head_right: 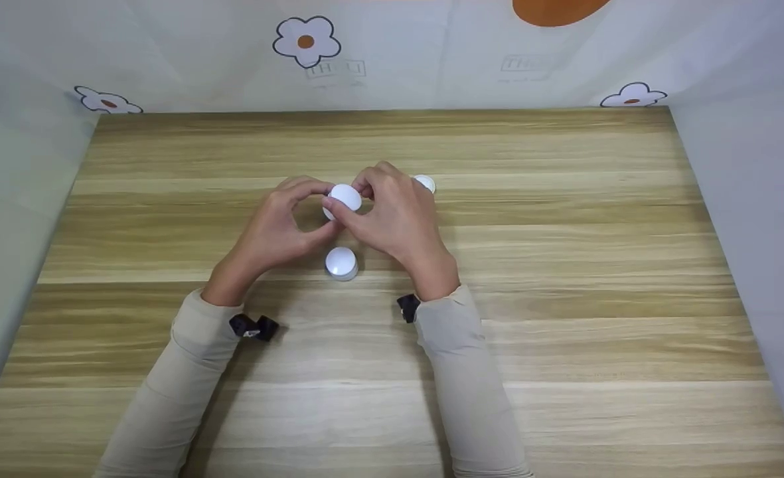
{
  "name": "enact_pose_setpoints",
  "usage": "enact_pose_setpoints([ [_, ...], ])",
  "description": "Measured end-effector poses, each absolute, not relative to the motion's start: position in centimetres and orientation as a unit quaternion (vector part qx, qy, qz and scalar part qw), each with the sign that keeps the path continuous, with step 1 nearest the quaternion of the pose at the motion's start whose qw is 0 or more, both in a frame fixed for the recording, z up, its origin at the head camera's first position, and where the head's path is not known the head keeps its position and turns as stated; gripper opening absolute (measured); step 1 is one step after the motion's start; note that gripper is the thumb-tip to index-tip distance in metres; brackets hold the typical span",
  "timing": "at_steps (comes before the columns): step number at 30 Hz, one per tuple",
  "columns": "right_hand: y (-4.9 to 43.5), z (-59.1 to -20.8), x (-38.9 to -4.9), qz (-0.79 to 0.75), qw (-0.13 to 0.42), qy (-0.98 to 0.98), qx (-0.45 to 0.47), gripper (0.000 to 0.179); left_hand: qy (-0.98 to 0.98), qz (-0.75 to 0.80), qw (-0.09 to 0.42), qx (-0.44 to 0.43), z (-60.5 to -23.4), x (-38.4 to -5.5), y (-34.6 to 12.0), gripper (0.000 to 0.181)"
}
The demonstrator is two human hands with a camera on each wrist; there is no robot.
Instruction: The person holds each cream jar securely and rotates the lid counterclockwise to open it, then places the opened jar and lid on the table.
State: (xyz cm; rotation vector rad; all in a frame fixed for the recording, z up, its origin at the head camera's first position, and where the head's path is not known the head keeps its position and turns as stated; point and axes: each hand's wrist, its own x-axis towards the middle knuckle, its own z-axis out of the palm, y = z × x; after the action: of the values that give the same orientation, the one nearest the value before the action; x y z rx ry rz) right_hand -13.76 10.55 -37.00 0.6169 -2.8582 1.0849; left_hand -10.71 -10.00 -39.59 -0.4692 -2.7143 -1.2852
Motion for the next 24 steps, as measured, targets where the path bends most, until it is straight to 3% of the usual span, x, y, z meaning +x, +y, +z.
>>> enact_pose_setpoints([
  [18,10.67,-36.85,-13.79,0.347,0.001,-0.910,0.227,0.039,-0.891,-0.421,0.050,-0.162,-39.74,-10.91,-10.14,0.044],
  [24,10.88,-36.70,-13.84,0.347,0.002,-0.913,0.213,0.049,-0.889,-0.427,0.056,-0.158,-39.66,-10.76,-10.13,0.044],
])
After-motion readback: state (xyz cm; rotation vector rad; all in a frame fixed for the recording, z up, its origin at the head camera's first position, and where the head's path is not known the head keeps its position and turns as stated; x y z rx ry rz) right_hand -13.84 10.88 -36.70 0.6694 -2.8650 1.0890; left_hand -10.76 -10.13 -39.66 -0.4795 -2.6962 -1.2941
